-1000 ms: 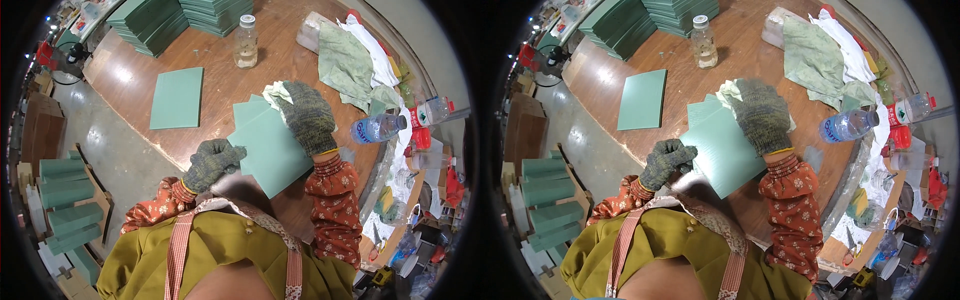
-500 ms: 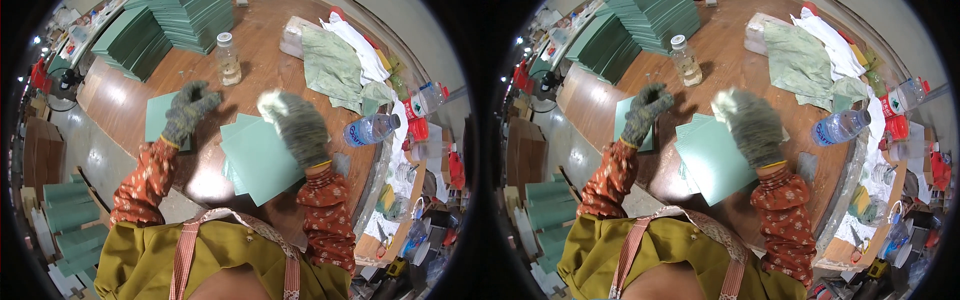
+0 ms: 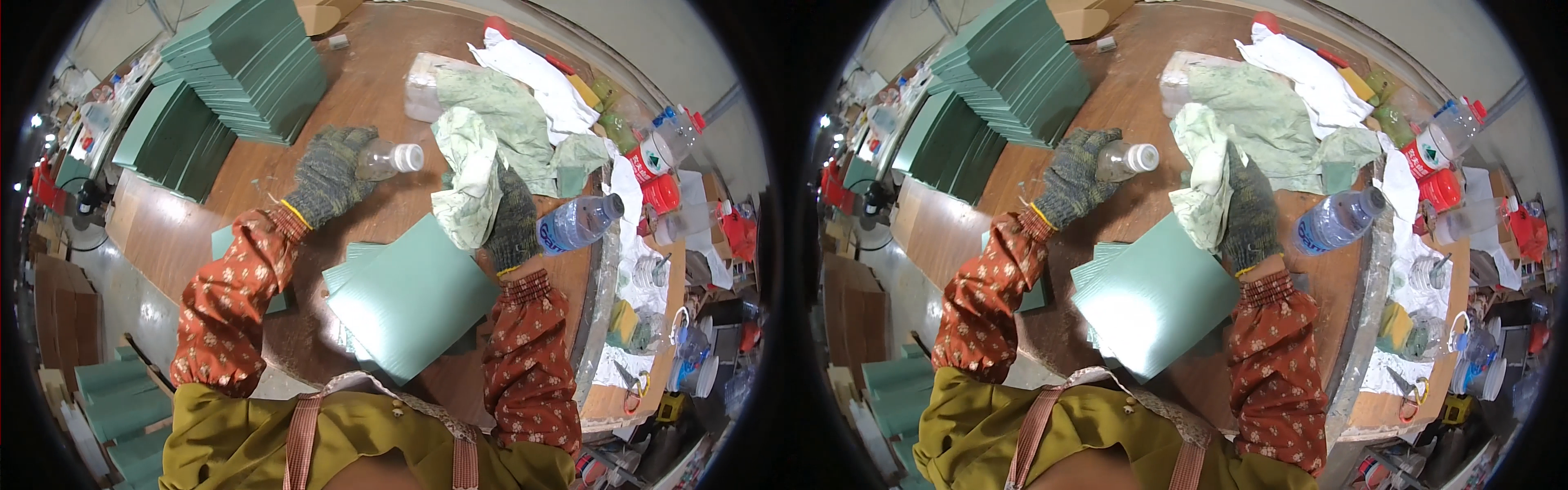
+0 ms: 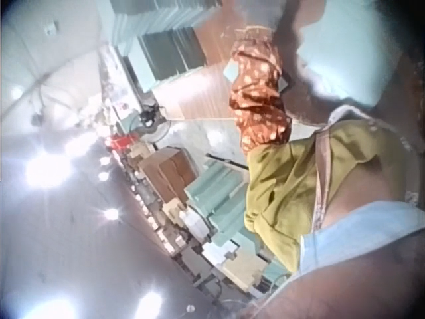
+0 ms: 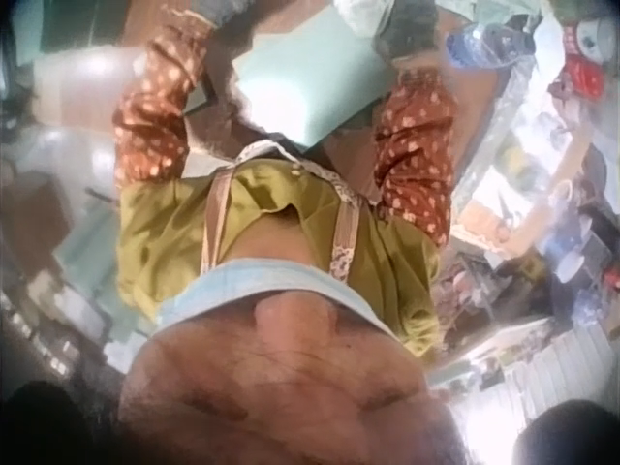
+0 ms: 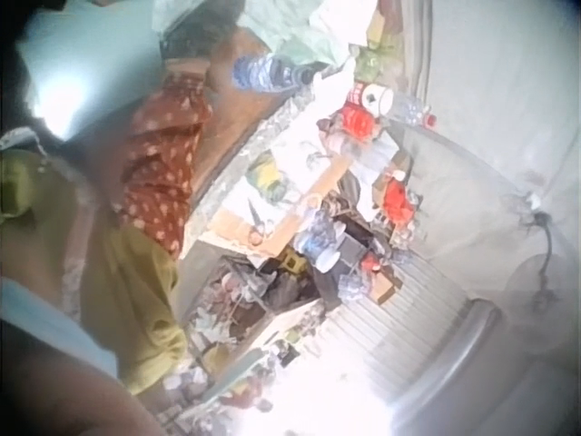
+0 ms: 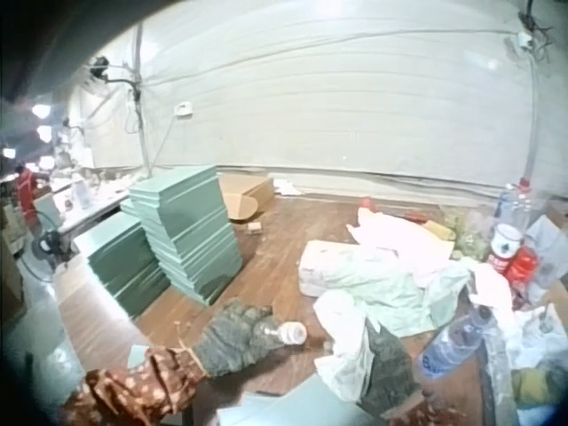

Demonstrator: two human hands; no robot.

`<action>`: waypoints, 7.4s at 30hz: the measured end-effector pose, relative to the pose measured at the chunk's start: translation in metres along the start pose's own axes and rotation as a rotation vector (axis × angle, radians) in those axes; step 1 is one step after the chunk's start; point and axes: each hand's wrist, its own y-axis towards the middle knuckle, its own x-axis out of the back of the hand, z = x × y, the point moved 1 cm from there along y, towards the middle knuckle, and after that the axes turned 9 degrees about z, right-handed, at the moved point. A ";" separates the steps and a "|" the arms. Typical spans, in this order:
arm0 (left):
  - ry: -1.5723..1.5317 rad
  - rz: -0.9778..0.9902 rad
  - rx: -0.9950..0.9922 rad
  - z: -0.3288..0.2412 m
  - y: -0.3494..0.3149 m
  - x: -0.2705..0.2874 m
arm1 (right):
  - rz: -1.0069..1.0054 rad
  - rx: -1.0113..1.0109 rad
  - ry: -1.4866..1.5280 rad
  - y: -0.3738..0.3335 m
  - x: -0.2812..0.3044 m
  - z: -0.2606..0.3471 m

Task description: Using a cloth and a liquid solution to clean and wipe down green foam blocks.

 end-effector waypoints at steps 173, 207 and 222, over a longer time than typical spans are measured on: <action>-0.940 0.145 0.237 -0.122 -0.152 0.135 | 0.027 0.506 -0.882 -0.099 0.057 0.062; -0.045 -0.140 -0.374 -0.064 -0.144 0.029 | -0.077 1.078 -1.124 -0.094 -0.067 0.133; -0.601 0.295 0.163 -0.124 -0.132 0.080 | -0.617 0.880 -1.311 -0.075 0.055 0.093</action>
